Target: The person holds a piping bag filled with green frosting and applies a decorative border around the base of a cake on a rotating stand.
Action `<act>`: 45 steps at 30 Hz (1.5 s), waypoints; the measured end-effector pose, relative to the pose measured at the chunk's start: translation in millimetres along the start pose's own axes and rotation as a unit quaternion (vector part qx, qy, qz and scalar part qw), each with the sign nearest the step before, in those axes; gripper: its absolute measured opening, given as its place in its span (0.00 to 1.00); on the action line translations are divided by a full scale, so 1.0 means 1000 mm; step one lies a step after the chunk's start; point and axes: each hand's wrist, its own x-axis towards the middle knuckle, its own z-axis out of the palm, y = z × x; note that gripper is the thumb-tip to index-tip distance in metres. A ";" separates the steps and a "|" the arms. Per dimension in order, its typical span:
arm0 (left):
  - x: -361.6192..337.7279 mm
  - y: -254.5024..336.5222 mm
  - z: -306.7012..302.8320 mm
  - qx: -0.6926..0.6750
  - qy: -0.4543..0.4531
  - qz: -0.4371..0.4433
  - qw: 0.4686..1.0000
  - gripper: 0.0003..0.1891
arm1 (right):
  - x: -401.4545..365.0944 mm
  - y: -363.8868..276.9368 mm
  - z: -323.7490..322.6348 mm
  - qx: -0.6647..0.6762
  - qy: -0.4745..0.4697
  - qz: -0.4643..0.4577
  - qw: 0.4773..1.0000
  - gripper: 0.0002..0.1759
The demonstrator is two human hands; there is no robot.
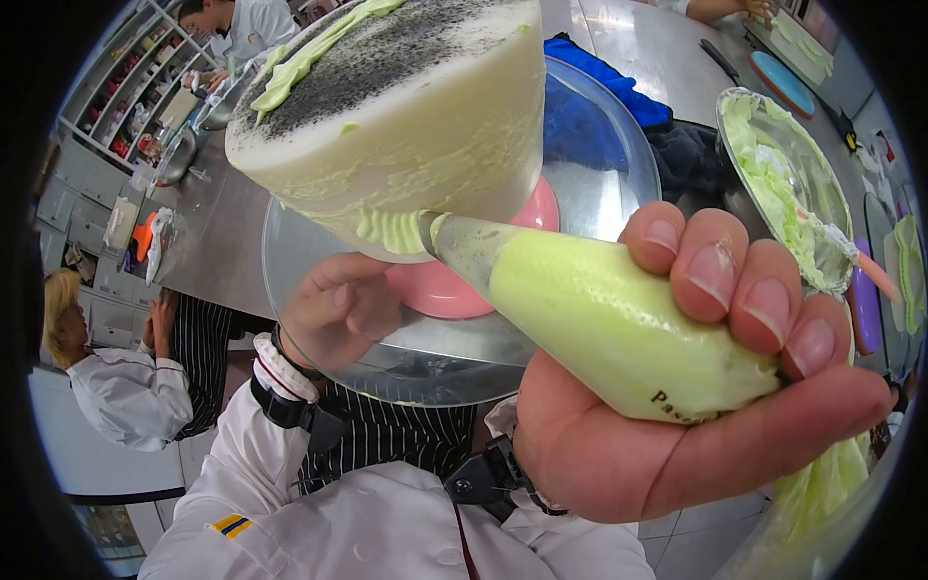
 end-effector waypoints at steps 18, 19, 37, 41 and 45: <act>-0.001 -0.001 -0.001 -0.015 0.020 0.015 1.000 0.18 | 0.000 0.003 0.001 0.001 -0.006 -0.009 1.000 0.13; 0.000 -0.001 -0.001 -0.014 0.015 0.019 1.000 0.18 | 0.000 0.003 0.001 -0.003 -0.002 -0.011 1.000 0.13; -0.002 0.001 0.001 -0.023 0.010 -0.002 1.000 0.19 | 0.000 0.002 0.002 -0.006 -0.003 -0.009 1.000 0.13; 0.000 0.000 0.001 -0.019 0.005 0.004 1.000 0.19 | 0.000 0.002 0.002 0.007 -0.003 -0.007 1.000 0.13; 0.000 0.000 0.001 -0.019 0.004 0.002 1.000 0.19 | -0.001 0.003 0.002 0.018 0.000 -0.004 1.000 0.13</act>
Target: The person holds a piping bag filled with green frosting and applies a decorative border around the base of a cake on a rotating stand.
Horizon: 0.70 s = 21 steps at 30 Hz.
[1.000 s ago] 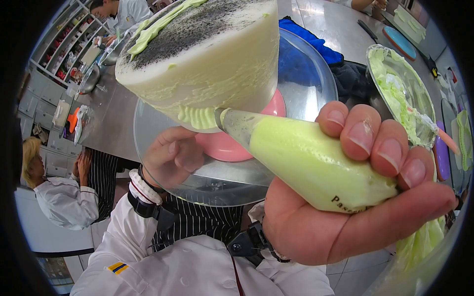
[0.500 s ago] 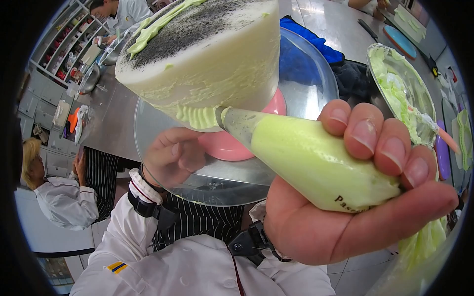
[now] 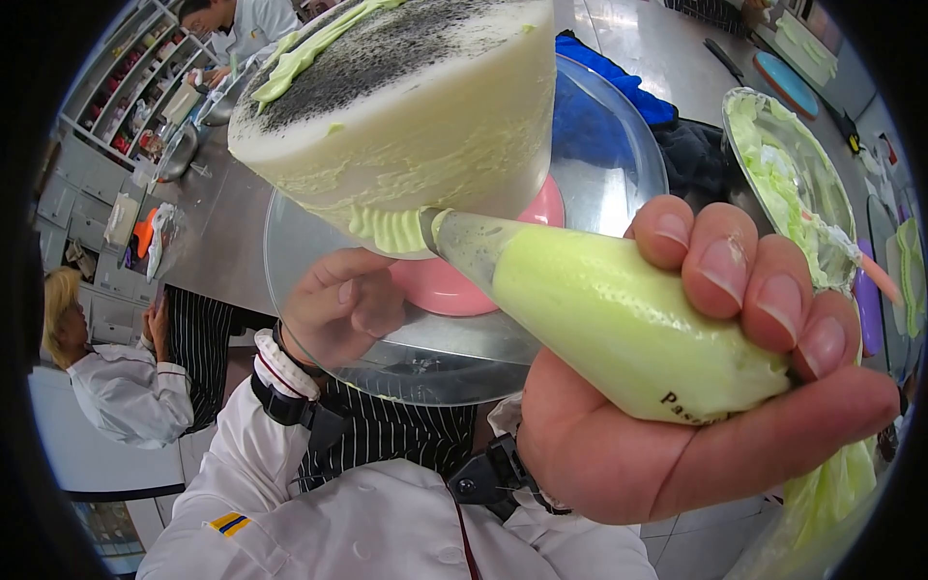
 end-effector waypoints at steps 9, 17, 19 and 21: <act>0.000 0.000 0.000 -0.005 0.000 -0.001 1.000 0.19 | 0.000 -0.001 0.001 -0.005 0.000 0.007 1.000 0.13; 0.000 -0.001 -0.002 -0.009 -0.004 0.006 1.000 0.19 | 0.000 -0.001 -0.001 -0.011 -0.007 0.008 1.000 0.13; 0.000 -0.001 -0.001 -0.007 -0.004 0.006 1.000 0.19 | 0.000 -0.001 -0.001 -0.013 -0.006 0.007 1.000 0.13; 0.000 0.000 -0.001 -0.006 -0.003 0.005 1.000 0.19 | 0.000 -0.001 0.000 -0.018 -0.006 0.005 1.000 0.13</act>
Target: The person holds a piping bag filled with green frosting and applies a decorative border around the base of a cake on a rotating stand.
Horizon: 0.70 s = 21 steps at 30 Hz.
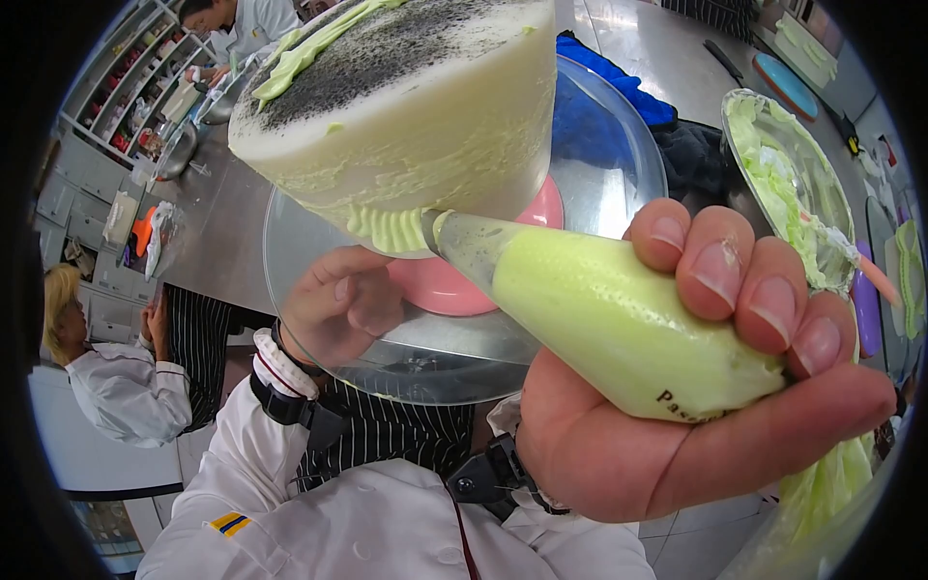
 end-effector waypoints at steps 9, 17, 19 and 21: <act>0.000 0.001 0.002 -0.001 0.016 0.005 1.000 0.18 | 0.000 0.000 0.000 -0.006 0.001 -0.003 1.000 0.13; 0.000 0.003 0.002 -0.003 0.022 0.003 1.000 0.18 | 0.001 -0.001 -0.002 -0.010 -0.011 -0.004 1.000 0.13; -0.001 0.003 0.002 0.010 0.032 -0.012 0.999 0.19 | 0.000 -0.001 -0.001 -0.009 -0.008 -0.004 1.000 0.13; -0.001 0.002 0.004 0.009 0.028 -0.011 1.000 0.19 | 0.000 0.000 -0.001 -0.006 -0.004 -0.005 1.000 0.13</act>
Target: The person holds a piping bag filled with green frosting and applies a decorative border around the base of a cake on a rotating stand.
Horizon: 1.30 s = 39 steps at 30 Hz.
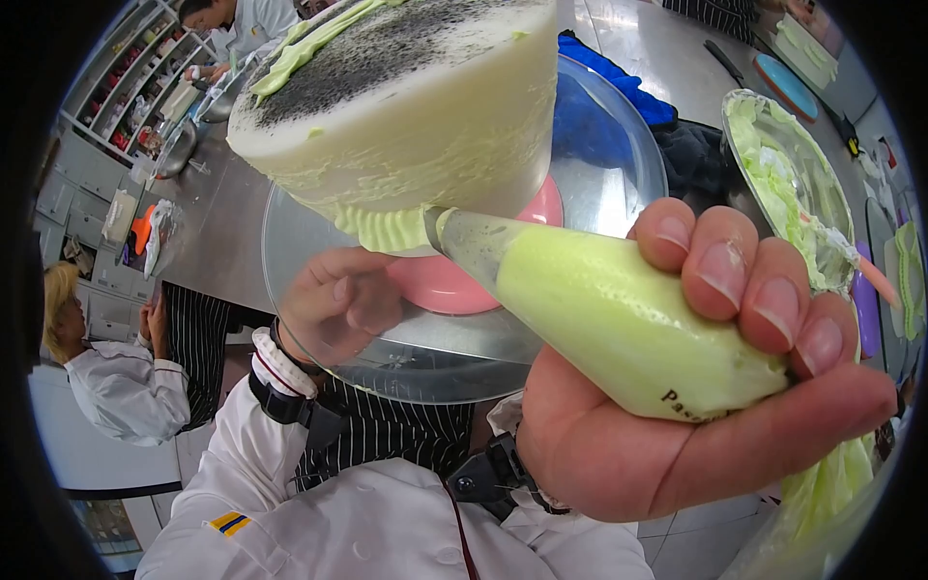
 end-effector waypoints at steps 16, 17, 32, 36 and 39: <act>-0.003 -0.004 0.002 -0.001 -0.017 -0.005 1.000 0.19 | -0.004 -0.003 0.000 0.031 0.004 0.018 0.999 0.13; -0.003 -0.004 0.002 -0.001 -0.017 -0.005 1.000 0.19 | -0.004 -0.003 0.000 0.031 0.004 0.018 0.999 0.13; 0.001 0.001 -0.001 0.001 -0.018 -0.005 1.000 0.19 | -0.001 0.001 0.001 0.008 -0.001 0.007 1.000 0.13; 0.000 0.000 -0.001 -0.008 -0.009 -0.001 1.000 0.19 | -0.001 0.000 0.001 0.009 -0.006 0.009 1.000 0.14; 0.000 0.000 -0.001 -0.009 -0.005 0.000 1.000 0.19 | -0.001 0.000 0.001 0.004 -0.002 0.005 1.000 0.14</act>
